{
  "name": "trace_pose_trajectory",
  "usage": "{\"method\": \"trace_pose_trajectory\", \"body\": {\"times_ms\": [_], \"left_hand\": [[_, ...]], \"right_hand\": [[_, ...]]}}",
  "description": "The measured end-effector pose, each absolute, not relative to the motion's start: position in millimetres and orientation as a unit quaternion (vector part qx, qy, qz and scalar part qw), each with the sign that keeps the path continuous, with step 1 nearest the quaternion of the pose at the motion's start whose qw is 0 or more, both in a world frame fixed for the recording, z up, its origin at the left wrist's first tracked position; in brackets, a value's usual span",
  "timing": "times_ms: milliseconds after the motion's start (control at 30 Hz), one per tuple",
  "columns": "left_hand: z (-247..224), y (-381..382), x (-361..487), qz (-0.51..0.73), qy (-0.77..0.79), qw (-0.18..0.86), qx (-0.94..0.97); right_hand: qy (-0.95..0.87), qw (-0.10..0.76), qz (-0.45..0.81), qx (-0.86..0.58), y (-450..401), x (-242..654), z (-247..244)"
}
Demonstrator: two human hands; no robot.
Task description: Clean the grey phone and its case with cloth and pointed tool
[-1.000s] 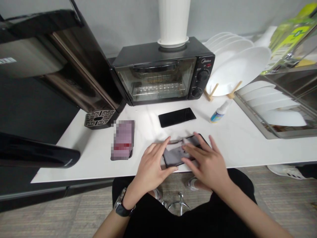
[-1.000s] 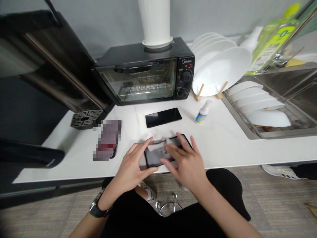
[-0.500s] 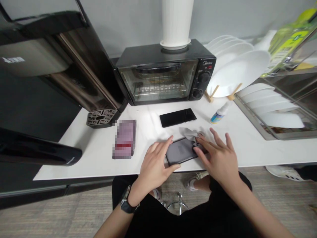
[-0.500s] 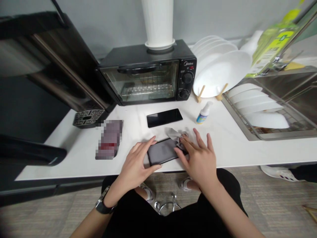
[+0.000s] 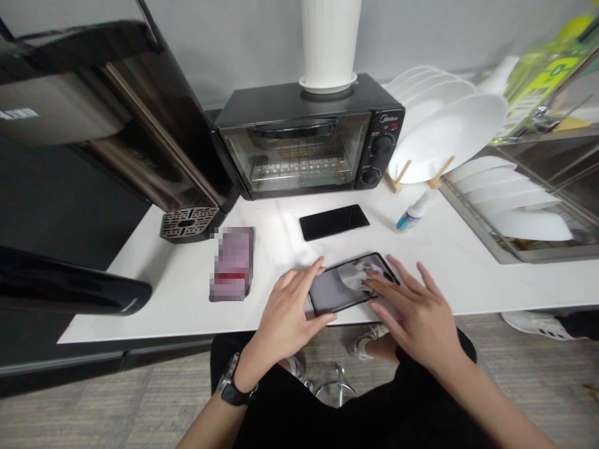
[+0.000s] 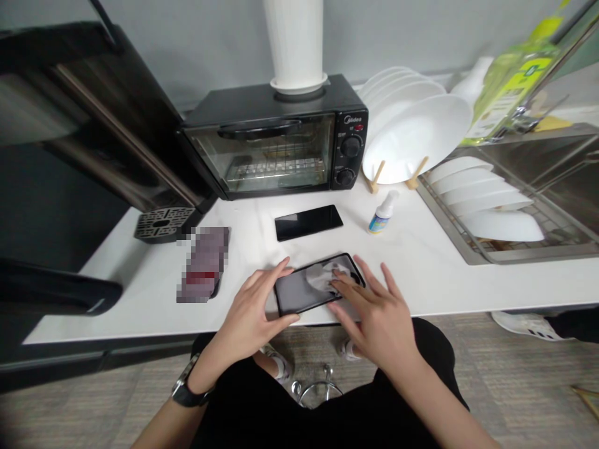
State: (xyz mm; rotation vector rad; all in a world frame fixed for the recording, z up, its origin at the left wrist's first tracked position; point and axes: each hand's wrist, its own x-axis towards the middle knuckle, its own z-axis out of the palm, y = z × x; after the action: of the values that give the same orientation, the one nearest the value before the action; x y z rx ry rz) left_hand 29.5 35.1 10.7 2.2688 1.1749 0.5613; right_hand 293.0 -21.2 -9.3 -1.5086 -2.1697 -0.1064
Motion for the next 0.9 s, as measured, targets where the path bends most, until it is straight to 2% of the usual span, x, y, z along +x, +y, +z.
{"method": "trace_pose_trajectory", "body": {"times_ms": [200, 467, 600, 733, 900], "left_hand": [[13, 39, 30, 0.198, 0.426, 0.277, 0.838], [8, 40, 24, 0.204, 0.422, 0.289, 0.835], [8, 39, 24, 0.202, 0.432, 0.279, 0.833], [10, 37, 28, 0.206, 0.435, 0.274, 0.833], [9, 36, 31, 0.215, 0.432, 0.277, 0.831]], "right_hand": [[-0.733, 0.261, -0.097, -0.620, -13, 276, -24], [-0.798, 0.309, 0.019, -0.518, -22, 183, -15], [-0.802, 0.286, 0.015, -0.524, -23, 225, -13], [-0.756, 0.258, -0.064, -0.598, -15, 283, -14], [-0.738, 0.264, -0.081, -0.616, -14, 262, -19]]}}
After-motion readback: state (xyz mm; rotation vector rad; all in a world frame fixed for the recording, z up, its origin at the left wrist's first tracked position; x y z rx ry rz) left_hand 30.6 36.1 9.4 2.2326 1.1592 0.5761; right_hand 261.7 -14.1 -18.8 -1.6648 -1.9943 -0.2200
